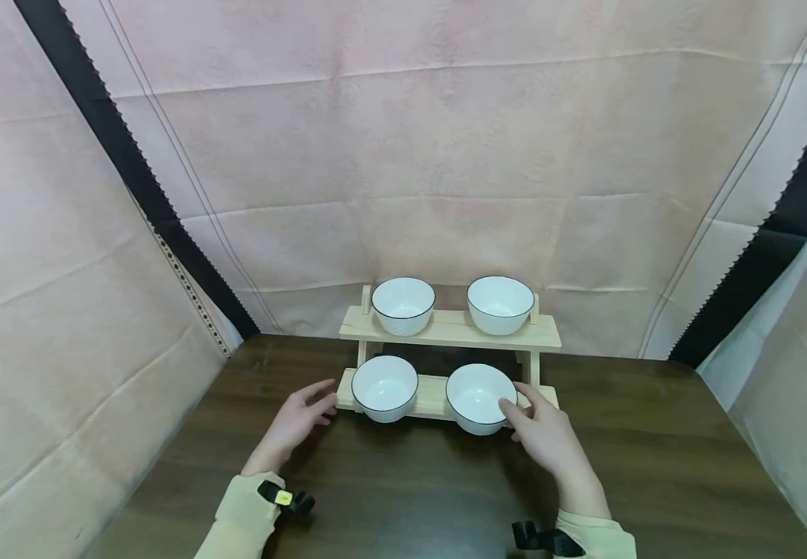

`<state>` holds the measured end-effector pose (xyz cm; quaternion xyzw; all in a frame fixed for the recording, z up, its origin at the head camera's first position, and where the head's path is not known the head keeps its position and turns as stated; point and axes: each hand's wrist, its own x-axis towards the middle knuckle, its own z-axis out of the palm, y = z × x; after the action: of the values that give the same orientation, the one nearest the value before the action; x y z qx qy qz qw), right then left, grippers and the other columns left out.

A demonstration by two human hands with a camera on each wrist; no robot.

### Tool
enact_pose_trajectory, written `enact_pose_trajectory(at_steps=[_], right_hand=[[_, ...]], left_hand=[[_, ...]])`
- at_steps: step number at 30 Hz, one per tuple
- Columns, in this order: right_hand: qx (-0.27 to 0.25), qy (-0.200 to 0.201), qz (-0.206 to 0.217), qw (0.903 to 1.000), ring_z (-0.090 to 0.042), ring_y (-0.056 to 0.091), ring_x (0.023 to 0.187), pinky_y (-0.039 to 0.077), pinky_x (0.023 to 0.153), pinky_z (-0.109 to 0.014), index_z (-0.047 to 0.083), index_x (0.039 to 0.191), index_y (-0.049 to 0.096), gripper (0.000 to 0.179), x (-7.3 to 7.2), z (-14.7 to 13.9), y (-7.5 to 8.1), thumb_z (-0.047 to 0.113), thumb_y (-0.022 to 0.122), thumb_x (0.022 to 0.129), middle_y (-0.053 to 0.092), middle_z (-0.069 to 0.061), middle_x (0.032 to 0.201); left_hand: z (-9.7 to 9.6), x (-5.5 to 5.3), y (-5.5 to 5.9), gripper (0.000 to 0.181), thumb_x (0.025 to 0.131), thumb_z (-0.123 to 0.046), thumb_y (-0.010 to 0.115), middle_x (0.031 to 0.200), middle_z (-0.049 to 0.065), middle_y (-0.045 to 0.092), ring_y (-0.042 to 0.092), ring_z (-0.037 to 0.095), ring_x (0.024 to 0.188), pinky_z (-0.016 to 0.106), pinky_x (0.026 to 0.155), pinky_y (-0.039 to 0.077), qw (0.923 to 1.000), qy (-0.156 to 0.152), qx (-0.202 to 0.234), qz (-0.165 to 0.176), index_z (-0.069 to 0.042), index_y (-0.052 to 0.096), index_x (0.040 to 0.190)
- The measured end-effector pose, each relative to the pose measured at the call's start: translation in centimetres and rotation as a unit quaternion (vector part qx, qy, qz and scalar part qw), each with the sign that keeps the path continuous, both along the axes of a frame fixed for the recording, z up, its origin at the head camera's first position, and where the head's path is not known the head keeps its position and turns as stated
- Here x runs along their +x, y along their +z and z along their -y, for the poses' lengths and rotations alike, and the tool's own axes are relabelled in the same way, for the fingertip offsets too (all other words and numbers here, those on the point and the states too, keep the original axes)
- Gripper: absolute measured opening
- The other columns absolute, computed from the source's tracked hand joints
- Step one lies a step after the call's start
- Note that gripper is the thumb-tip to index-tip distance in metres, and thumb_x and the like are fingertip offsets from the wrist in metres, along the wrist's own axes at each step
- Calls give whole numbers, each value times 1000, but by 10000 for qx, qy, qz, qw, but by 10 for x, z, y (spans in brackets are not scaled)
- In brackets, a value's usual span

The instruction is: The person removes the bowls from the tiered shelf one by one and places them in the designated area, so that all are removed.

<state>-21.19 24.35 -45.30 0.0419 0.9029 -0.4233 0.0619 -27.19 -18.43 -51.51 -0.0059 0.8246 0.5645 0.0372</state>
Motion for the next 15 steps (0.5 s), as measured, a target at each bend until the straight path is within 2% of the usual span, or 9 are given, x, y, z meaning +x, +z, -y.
enact_pose_trajectory(at_steps=[5, 15], right_hand=[[-409, 44, 278, 9988, -18, 70, 89, 57, 76, -31, 4, 170, 29, 80, 0, 0, -3, 51, 56, 111, 79, -12, 106], [-839, 148, 310, 9959, -18, 72, 84, 59, 73, -32, 2, 170, 27, 70, -4, 0, -9, 38, 51, 115, 79, -12, 99]], left_hand=[[-2, -1, -2, 49, 110, -22, 64, 132, 19, 71, 75, 21, 97, 37, 86, 67, 9992, -257, 294, 27, -3, 58, 155], [-3, -5, -6, 49, 109, -16, 65, 122, 15, 72, 74, 18, 89, 32, 86, 67, 9981, -220, 558, 138, -7, 58, 157]])
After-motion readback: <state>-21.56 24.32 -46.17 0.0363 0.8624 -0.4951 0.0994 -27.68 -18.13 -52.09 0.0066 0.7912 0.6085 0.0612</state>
